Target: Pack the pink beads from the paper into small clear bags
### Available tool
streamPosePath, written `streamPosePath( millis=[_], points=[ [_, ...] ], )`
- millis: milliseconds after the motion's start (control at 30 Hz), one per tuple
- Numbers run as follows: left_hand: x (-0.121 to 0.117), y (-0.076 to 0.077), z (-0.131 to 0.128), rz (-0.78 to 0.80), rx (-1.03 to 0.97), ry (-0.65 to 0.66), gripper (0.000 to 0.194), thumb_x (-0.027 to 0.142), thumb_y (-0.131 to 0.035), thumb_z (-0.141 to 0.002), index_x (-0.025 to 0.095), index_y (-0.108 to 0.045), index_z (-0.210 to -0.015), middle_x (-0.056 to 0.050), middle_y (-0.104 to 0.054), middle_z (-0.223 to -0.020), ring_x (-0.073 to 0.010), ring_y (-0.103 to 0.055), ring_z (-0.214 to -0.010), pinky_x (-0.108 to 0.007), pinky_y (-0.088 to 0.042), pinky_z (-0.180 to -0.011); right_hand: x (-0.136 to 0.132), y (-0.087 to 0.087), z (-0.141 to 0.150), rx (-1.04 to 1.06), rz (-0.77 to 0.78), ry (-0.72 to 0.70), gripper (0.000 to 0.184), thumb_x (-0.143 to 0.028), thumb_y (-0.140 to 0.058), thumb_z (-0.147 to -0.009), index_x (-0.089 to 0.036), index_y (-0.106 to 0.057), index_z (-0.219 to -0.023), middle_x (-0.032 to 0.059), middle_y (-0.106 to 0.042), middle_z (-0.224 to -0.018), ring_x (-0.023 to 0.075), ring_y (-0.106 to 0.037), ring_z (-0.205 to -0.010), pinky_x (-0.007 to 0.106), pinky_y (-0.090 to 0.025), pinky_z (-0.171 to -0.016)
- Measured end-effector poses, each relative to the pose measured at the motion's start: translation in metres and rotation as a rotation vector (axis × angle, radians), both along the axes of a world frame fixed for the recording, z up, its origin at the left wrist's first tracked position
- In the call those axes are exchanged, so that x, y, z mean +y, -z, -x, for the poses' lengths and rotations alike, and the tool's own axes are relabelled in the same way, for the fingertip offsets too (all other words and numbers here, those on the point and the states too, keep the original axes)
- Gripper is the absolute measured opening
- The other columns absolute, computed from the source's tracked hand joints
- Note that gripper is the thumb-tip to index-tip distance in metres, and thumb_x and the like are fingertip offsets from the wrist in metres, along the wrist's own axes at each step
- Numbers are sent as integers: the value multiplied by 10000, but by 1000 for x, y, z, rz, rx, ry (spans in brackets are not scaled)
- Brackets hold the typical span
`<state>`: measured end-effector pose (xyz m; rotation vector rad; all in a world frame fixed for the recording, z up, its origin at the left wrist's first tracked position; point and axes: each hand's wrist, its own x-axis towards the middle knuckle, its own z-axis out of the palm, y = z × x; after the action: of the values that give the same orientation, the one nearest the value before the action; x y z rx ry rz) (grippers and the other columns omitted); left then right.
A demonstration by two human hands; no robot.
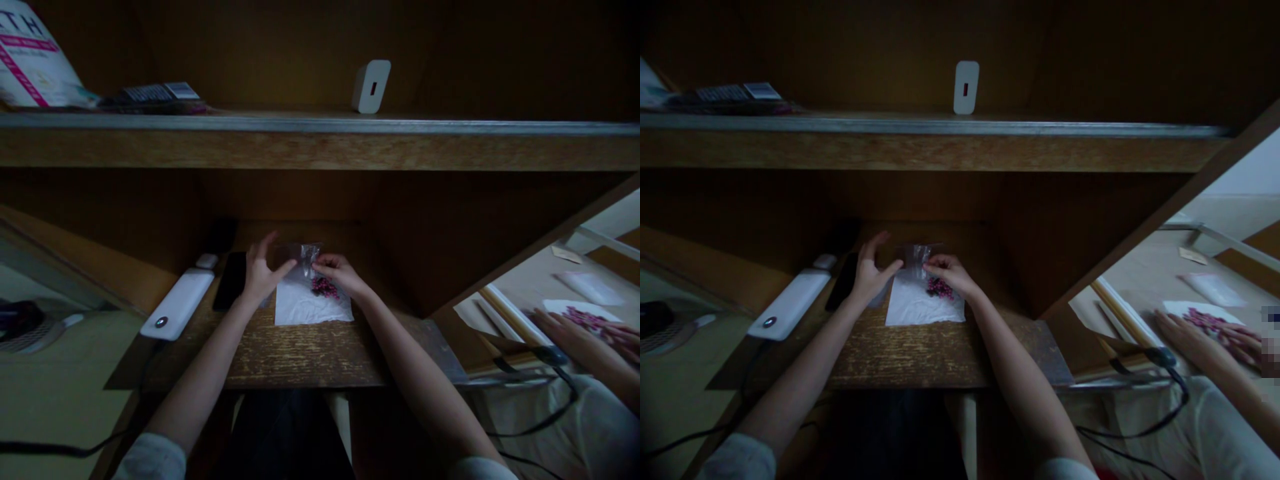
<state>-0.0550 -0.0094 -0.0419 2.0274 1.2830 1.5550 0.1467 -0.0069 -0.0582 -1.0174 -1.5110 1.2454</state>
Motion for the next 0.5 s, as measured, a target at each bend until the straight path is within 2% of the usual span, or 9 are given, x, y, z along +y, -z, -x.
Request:
streamPosePath(
  millis=[100, 167, 300, 500],
  points=[
    [-10, 2, -8, -130, 404, 54, 877, 576, -717, -572, 202, -407, -1302, -130, -475, -1317, -318, -416, -1190, -464, -280, -994, -2, -2, 0, -11, -17, -89, 284, -415, -664, -694, -142, -587, -676, -18, -527, -633, 84, -440, -558, 219, -333, -540],
    [-13, 5, -14, -147, 552, 114, 917, 571, -714, -580, 186, -365, -1335, -143, -438, -1352, -329, -382, -1221, -463, -243, -1010, -5, -4, 0, -22, -20, -149, 301, -433, -662, -692, -142, -586, -681, -22, -523, -632, 85, -436, -560, 215, -333, -541],
    [-13, 10, -19, -86, 604, 119, 910, 547, -707, -603, 196, -332, -1355, -148, -448, -1336, -327, -391, -1212, -460, -230, -1005, -8, -7, 0, -29, 18, -227, 321, -454, -654, -697, -143, -575, -692, -29, -500, -606, 79, -406, -528, 206, -316, -503],
    [-10, 12, -16, -68, 557, 121, 809, 579, -686, -608, 197, -422, -1271, -133, -513, -1241, -312, -437, -1130, -434, -285, -955, -8, -4, 0, -12, 34, -228, 317, -453, -647, -714, -147, -568, -696, -33, -500, -579, 69, -394, -491, 193, -309, -461]
  ],
)
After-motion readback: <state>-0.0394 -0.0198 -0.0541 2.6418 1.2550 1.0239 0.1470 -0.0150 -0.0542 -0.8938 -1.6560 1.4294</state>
